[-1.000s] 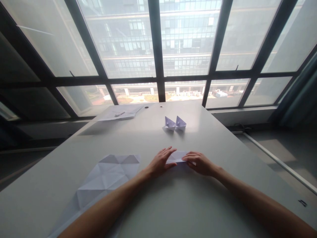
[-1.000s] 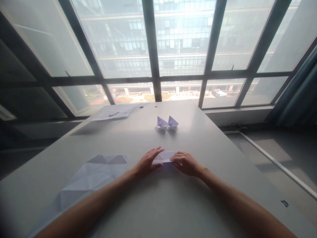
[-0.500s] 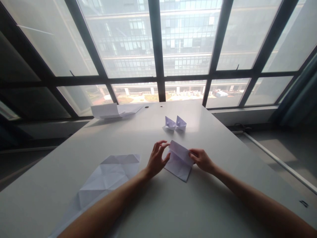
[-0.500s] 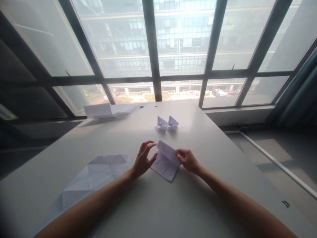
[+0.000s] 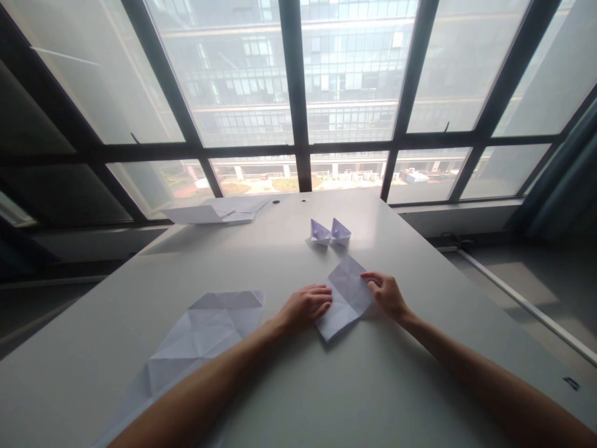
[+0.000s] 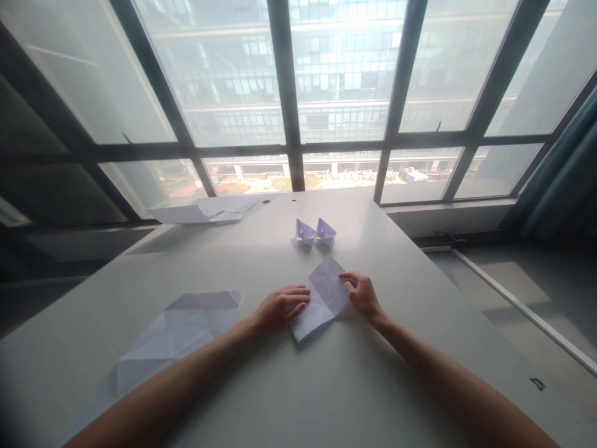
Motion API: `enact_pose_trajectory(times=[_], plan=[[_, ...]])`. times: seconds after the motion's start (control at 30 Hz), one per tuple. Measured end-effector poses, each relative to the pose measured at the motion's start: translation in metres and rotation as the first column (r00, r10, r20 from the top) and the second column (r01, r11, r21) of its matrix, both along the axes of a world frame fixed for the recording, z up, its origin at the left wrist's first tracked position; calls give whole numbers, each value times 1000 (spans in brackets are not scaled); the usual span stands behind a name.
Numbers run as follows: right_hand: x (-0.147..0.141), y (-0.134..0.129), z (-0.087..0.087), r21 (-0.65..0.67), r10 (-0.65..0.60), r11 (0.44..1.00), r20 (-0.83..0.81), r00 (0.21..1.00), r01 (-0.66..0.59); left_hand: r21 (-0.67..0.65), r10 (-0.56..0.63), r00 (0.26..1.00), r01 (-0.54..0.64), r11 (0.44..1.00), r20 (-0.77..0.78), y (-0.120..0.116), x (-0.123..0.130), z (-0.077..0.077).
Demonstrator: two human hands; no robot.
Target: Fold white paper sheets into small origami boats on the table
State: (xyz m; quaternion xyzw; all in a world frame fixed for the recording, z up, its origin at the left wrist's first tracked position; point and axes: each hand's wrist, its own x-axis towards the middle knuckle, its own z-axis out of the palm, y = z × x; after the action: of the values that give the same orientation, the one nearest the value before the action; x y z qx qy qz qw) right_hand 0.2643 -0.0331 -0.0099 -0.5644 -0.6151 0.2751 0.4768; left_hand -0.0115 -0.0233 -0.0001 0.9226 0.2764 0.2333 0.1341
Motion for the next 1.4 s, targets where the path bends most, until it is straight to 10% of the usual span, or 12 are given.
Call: enact_pose_trajectory(times=[0.33,1.07,1.4], plan=[[-1,-12,1,241,76,930,613,786,-278,-76,121,989,-115,990,81,-1,-2,0],[-15,-33,27,112,507,722,587,631,-683,27,87,995,-86,996,-38,-8,0,9],[-13,-23,12,158,413,772,612,674,-616,19,-1,986,4,1000,-165,-5,-3,5]])
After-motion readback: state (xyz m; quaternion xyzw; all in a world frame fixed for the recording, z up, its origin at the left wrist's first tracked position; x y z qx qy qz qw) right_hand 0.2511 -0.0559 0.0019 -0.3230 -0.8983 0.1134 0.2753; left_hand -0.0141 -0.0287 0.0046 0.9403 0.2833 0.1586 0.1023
